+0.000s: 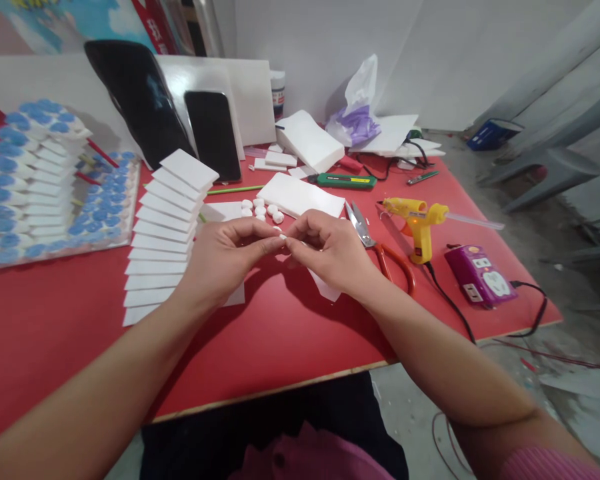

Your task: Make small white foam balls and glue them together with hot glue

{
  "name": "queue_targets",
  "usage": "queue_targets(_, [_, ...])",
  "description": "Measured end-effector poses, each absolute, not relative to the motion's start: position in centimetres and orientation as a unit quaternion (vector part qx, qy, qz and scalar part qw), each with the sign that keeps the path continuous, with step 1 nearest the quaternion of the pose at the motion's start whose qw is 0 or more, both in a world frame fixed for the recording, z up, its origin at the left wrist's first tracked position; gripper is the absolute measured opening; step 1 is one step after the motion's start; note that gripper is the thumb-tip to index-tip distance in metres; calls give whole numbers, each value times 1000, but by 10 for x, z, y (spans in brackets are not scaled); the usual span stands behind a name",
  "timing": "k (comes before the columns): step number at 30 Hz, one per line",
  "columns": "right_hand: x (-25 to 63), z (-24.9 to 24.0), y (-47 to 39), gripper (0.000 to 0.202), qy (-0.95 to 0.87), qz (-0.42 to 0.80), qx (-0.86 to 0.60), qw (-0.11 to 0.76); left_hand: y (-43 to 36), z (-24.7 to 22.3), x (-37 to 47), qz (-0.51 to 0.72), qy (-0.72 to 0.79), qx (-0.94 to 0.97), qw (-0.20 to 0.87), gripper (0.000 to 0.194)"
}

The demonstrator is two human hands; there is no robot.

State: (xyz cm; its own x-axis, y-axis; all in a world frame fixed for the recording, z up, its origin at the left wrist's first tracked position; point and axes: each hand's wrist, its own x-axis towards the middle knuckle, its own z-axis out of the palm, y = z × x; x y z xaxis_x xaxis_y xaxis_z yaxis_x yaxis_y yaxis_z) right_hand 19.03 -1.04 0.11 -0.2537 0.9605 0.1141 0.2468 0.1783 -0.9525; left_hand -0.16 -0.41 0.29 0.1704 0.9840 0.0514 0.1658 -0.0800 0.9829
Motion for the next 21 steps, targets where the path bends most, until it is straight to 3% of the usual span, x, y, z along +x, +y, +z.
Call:
queue_targets(2, [192,3,-8,15,-627,477,-461,408,-5,2,-1,426,496,603,457,13])
queue_targets(5, [199,8,-2,33,-532,617,-426,394,-5,4,-1,421,474,594,495,17])
queue_targets(10, [207,17,6,53,-409,777,-376,297,-3,6,-4,438,429,599,516,19])
queue_targets(13, [205,17,5,48,-398,795,-368,273,-2,8,-6,439,438,616,486,17])
queue_targets(21, [200,10,0,38,-426,737,-398,343,-2,9,-7,430,470,628,447,17])
